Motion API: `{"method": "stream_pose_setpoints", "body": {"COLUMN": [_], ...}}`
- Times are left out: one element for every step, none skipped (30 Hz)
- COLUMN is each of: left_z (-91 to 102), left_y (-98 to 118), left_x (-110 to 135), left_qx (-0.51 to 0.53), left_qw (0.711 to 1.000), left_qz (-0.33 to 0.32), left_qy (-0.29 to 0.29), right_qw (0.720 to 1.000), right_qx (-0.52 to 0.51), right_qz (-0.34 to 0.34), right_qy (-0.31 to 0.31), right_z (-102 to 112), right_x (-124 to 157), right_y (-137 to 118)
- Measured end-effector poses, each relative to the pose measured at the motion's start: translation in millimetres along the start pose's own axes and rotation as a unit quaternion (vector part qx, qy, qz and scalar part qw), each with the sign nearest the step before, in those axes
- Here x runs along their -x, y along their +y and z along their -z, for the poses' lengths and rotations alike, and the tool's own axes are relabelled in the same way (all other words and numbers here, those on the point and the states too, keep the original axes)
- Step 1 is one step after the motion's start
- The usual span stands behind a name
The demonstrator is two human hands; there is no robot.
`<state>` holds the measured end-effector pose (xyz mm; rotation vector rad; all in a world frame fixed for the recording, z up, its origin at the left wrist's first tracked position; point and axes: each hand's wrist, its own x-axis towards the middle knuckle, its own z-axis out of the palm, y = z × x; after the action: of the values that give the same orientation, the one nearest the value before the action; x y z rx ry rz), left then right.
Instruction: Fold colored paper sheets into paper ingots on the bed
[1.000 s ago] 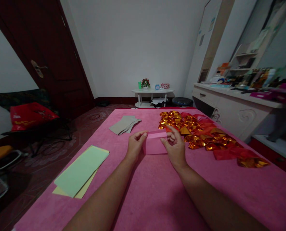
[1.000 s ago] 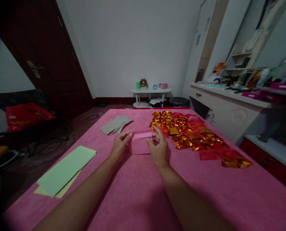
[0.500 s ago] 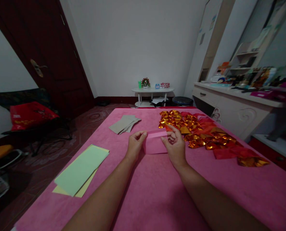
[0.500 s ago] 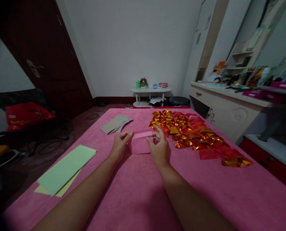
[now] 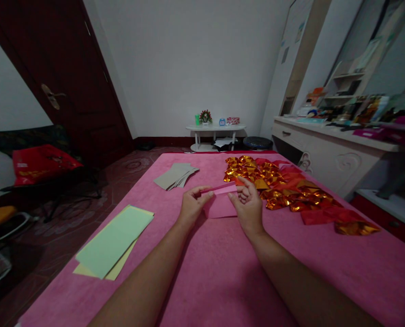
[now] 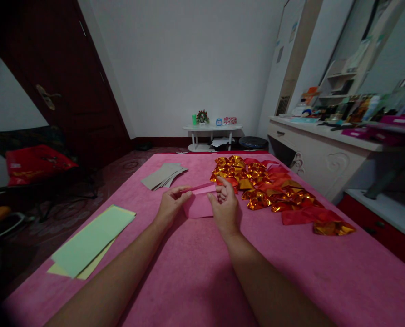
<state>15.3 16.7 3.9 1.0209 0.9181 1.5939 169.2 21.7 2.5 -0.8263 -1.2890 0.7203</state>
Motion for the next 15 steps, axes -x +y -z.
{"method": "stream_pose_setpoints", "body": {"left_z": [0.7, 1.4, 2.2, 2.9, 3.6, 4.1, 4.6, 4.9, 5.3, 5.6, 6.1, 6.6, 7.2, 7.7, 8.0], "left_y": [-0.4, -0.5, -0.4, -0.3, -0.4, -0.9, -1.8, -3.3, -5.0, -6.9, -8.7, -10.1, -10.9, -10.9, -10.1], "left_x": [-0.1, -0.2, -0.4, -0.7, -1.1, -1.7, -2.4, -3.2, -4.1, -5.0, -5.9, -6.5, -6.9, -7.0, -6.7], "left_qx": [-0.004, -0.013, -0.026, -0.040, -0.052, -0.059, -0.062, -0.061, -0.058, -0.055, -0.056, -0.062, -0.072, -0.086, -0.102], "left_qw": [1.000, 1.000, 1.000, 0.999, 0.998, 0.998, 0.998, 0.998, 0.998, 0.998, 0.997, 0.997, 0.995, 0.994, 0.991], "left_qz": [-0.003, -0.009, -0.014, -0.018, -0.022, -0.025, -0.029, -0.031, -0.033, -0.034, -0.036, -0.040, -0.047, -0.056, -0.067], "left_qy": [-0.001, 0.001, 0.003, 0.005, 0.006, 0.008, 0.010, 0.014, 0.019, 0.026, 0.032, 0.038, 0.043, 0.045, 0.044], "right_qw": [1.000, 1.000, 1.000, 1.000, 1.000, 1.000, 1.000, 1.000, 1.000, 1.000, 1.000, 1.000, 1.000, 1.000, 1.000], "right_qx": [0.001, 0.001, 0.002, 0.003, 0.003, 0.005, 0.007, 0.010, 0.012, 0.013, 0.012, 0.010, 0.005, 0.000, -0.004], "right_qz": [0.000, -0.001, 0.000, 0.000, 0.000, 0.001, 0.001, 0.000, -0.001, -0.004, -0.006, -0.009, -0.012, -0.014, -0.016], "right_qy": [0.002, 0.005, 0.006, 0.006, 0.005, 0.004, 0.001, 0.000, -0.001, -0.001, -0.002, -0.005, -0.009, -0.013, -0.015], "right_z": [-0.1, -0.2, -0.4, -0.5, -0.5, -0.5, -0.4, -0.2, -0.1, 0.1, 0.3, 0.3, 0.3, 0.3, 0.2], "right_x": [-0.1, -0.2, -0.3, -0.2, -0.1, 0.0, 0.2, 0.5, 0.7, 1.0, 1.3, 1.6, 1.9, 2.0, 2.0], "right_y": [-0.2, -0.2, -0.1, 0.1, 0.6, 1.2, 1.9, 2.5, 3.0, 3.1, 2.9, 2.2, 1.4, 0.4, -0.5]}}
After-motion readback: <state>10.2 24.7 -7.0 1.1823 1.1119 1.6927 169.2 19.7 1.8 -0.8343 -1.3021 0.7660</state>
